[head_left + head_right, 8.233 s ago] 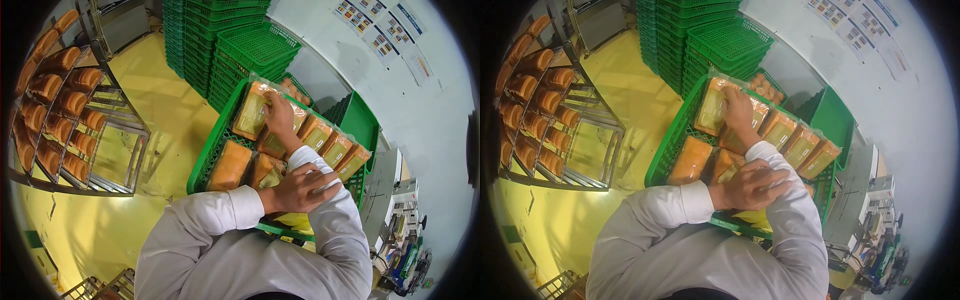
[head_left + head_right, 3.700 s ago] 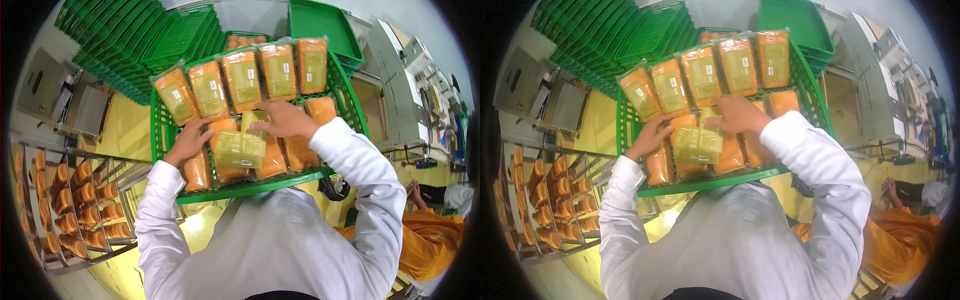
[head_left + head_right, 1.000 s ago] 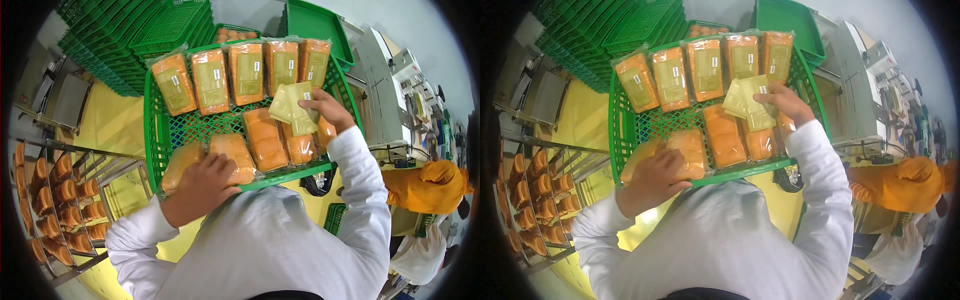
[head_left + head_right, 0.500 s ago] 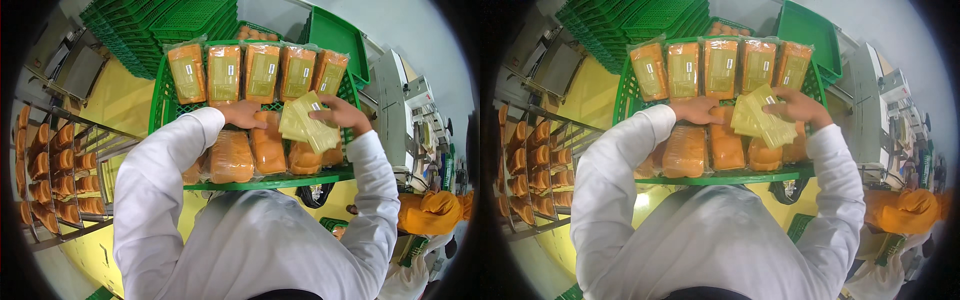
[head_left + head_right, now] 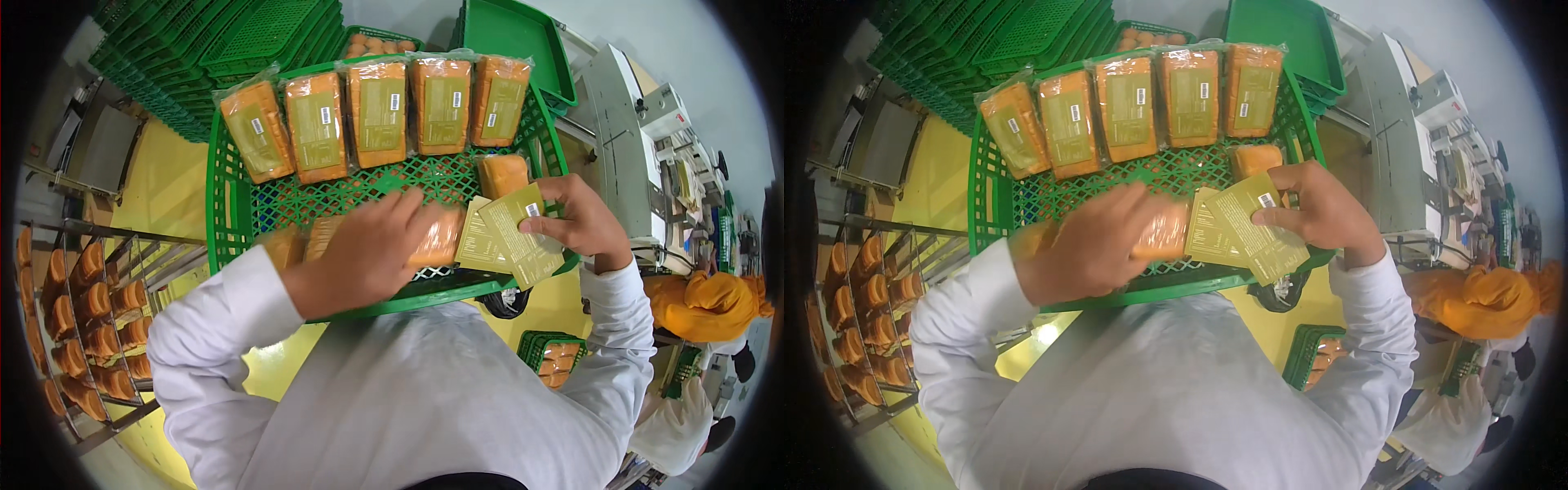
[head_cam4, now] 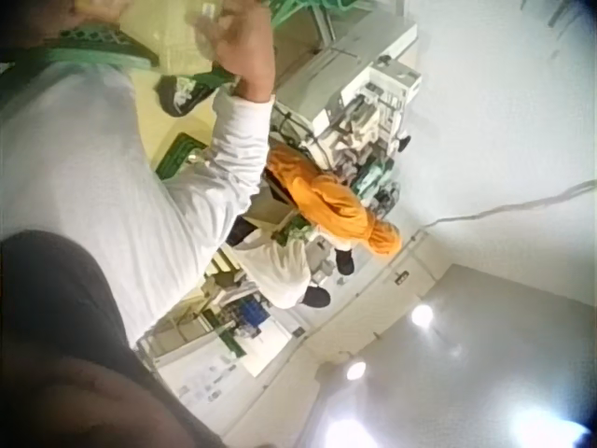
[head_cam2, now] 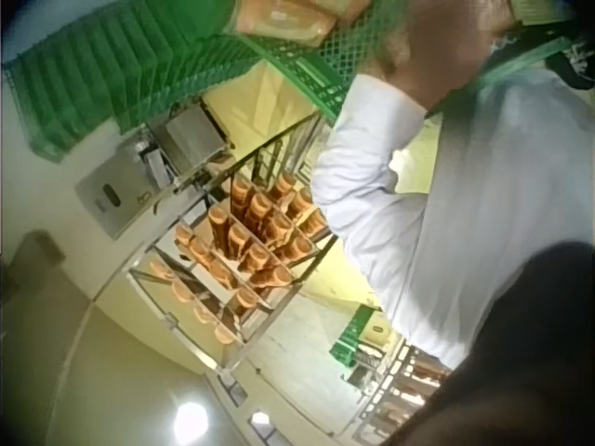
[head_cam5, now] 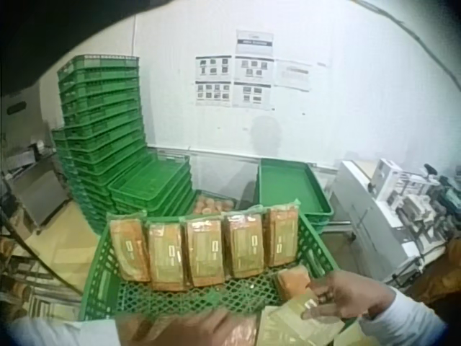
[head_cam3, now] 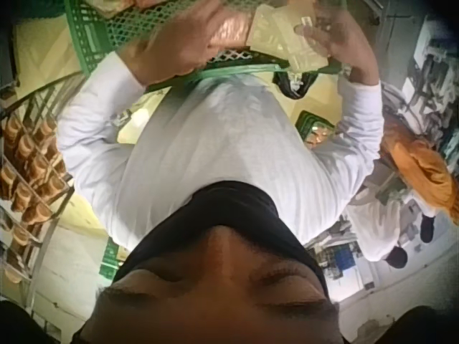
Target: The person applies yellow labels to individually wrapped loaves of bread arranged in a green plastic basket. They pick up each loaf, place a label on the plastic wrap, and return the loaf to the basket, repeating this process for multiple items.
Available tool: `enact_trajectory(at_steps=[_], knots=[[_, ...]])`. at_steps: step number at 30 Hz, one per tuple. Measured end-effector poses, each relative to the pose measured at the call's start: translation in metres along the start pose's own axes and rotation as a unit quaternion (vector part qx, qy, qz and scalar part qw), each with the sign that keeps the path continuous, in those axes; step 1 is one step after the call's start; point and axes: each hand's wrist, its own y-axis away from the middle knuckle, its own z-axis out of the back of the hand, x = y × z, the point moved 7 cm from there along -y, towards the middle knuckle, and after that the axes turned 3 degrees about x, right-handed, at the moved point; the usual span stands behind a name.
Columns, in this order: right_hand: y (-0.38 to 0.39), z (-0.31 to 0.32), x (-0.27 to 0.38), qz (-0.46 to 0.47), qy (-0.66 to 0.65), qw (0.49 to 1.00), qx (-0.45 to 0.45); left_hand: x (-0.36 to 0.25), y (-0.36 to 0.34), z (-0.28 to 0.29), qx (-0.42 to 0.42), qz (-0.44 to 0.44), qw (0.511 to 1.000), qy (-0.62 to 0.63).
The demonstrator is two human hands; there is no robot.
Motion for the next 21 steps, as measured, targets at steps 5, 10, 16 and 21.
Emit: enact_trajectory(at_steps=[5, 10, 16, 21], knots=[[0.008, -0.007, -0.003, -0.009, 0.042, 0.999, 0.007, -0.021, 0.028, -0.013, 0.088, 0.007, 0.995, 0.047], [0.0, 0.005, 0.024, 0.019, 0.075, 0.997, 0.023, -0.021, 0.038, -0.012, 0.135, 0.026, 0.989, 0.044], [0.0, -0.03, 0.065, 0.118, 0.116, 0.98, 0.109, -0.018, 0.043, -0.01, 0.142, 0.036, 0.986, 0.076], [-0.011, -0.044, 0.035, 0.063, 0.116, 0.977, 0.166, -0.015, 0.043, 0.006, 0.113, 0.023, 0.989, 0.089]])
